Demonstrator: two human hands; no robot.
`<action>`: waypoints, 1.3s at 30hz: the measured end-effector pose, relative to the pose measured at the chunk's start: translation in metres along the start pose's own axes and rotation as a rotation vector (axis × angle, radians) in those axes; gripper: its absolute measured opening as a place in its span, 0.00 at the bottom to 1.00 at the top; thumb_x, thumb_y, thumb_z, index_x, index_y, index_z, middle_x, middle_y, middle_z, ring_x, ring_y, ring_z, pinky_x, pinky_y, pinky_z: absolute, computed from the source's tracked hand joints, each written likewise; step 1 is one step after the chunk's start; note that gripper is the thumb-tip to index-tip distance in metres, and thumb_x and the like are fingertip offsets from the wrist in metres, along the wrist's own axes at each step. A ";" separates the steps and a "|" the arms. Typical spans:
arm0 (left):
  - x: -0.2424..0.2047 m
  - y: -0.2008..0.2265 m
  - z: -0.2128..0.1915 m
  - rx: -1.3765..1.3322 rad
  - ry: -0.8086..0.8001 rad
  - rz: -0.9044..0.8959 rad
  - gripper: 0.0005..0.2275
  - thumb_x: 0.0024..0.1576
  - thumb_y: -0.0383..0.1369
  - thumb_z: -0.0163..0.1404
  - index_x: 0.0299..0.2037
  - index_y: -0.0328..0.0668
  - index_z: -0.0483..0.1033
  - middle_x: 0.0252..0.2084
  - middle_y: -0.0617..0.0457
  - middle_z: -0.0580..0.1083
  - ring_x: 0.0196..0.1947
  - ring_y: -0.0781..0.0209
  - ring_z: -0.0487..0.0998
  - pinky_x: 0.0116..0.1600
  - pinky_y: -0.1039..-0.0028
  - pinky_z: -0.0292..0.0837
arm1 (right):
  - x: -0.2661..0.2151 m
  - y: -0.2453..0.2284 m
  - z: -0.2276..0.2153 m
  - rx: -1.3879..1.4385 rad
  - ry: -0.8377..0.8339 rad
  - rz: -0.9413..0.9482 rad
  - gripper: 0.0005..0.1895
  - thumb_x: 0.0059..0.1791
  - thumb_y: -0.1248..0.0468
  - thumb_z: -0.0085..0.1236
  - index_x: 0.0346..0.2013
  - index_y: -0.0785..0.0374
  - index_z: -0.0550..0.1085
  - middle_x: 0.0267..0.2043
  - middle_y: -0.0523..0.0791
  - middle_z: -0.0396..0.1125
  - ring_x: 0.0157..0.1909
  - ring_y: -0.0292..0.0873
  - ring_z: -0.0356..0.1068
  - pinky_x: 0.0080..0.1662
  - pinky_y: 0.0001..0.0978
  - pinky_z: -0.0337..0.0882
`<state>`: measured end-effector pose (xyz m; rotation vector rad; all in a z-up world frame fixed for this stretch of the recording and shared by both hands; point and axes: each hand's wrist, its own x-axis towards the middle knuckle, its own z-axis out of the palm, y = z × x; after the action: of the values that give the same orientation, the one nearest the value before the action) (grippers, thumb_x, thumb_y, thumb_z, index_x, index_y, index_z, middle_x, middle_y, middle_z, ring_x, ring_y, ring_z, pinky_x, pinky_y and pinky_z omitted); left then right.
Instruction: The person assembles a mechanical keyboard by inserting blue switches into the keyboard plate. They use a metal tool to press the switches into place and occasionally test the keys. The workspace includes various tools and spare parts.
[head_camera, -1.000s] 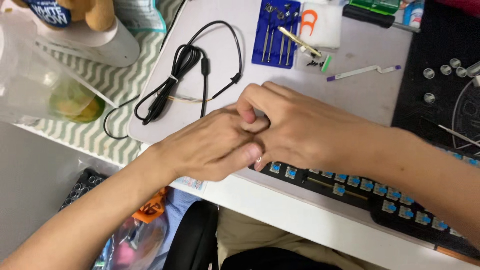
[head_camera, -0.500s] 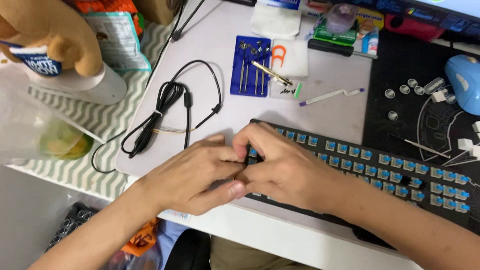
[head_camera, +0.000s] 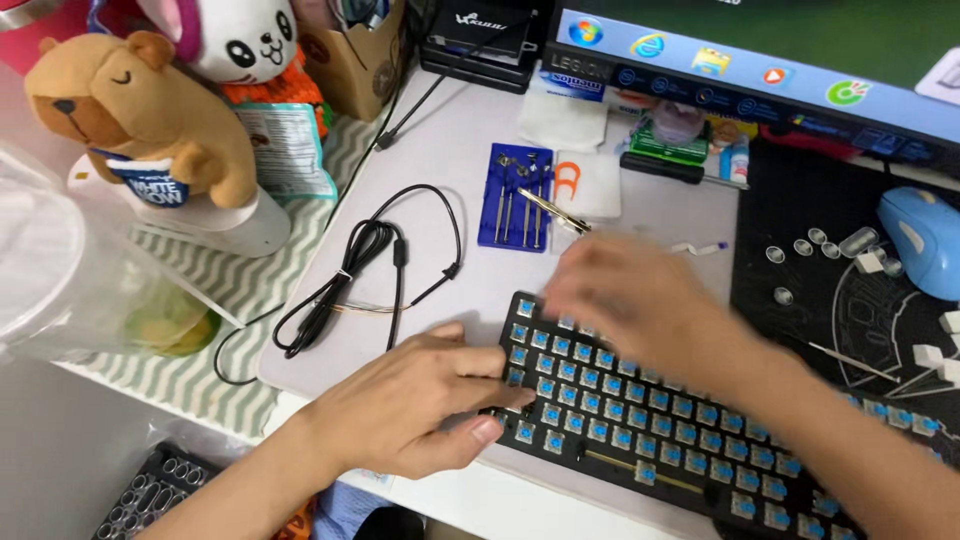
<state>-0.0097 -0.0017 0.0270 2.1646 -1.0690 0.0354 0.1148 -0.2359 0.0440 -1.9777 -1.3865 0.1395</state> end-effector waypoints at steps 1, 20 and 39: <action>0.000 0.000 0.001 -0.003 0.003 -0.009 0.22 0.67 0.39 0.30 0.54 0.31 0.76 0.39 0.49 0.68 0.30 0.49 0.67 0.40 0.60 0.58 | 0.007 0.009 -0.007 -0.091 0.043 0.108 0.06 0.51 0.63 0.59 0.41 0.56 0.81 0.40 0.42 0.73 0.37 0.40 0.71 0.41 0.32 0.71; -0.005 -0.002 0.010 0.006 0.040 -0.022 0.26 0.68 0.40 0.25 0.51 0.30 0.77 0.39 0.49 0.68 0.32 0.50 0.69 0.39 0.60 0.58 | 0.050 0.060 -0.022 -0.195 0.156 0.829 0.08 0.54 0.59 0.60 0.41 0.59 0.81 0.40 0.43 0.77 0.42 0.40 0.75 0.48 0.35 0.75; -0.002 0.000 0.009 0.003 0.031 -0.041 0.25 0.68 0.41 0.25 0.51 0.32 0.77 0.35 0.50 0.66 0.27 0.50 0.66 0.39 0.60 0.58 | 0.102 0.092 -0.020 -0.735 -0.410 -0.090 0.03 0.55 0.67 0.52 0.37 0.60 0.73 0.40 0.48 0.60 0.42 0.53 0.62 0.41 0.45 0.66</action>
<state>-0.0137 -0.0056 0.0200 2.1807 -1.0076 0.0512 0.2383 -0.1740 0.0341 -2.5693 -1.9926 -0.0175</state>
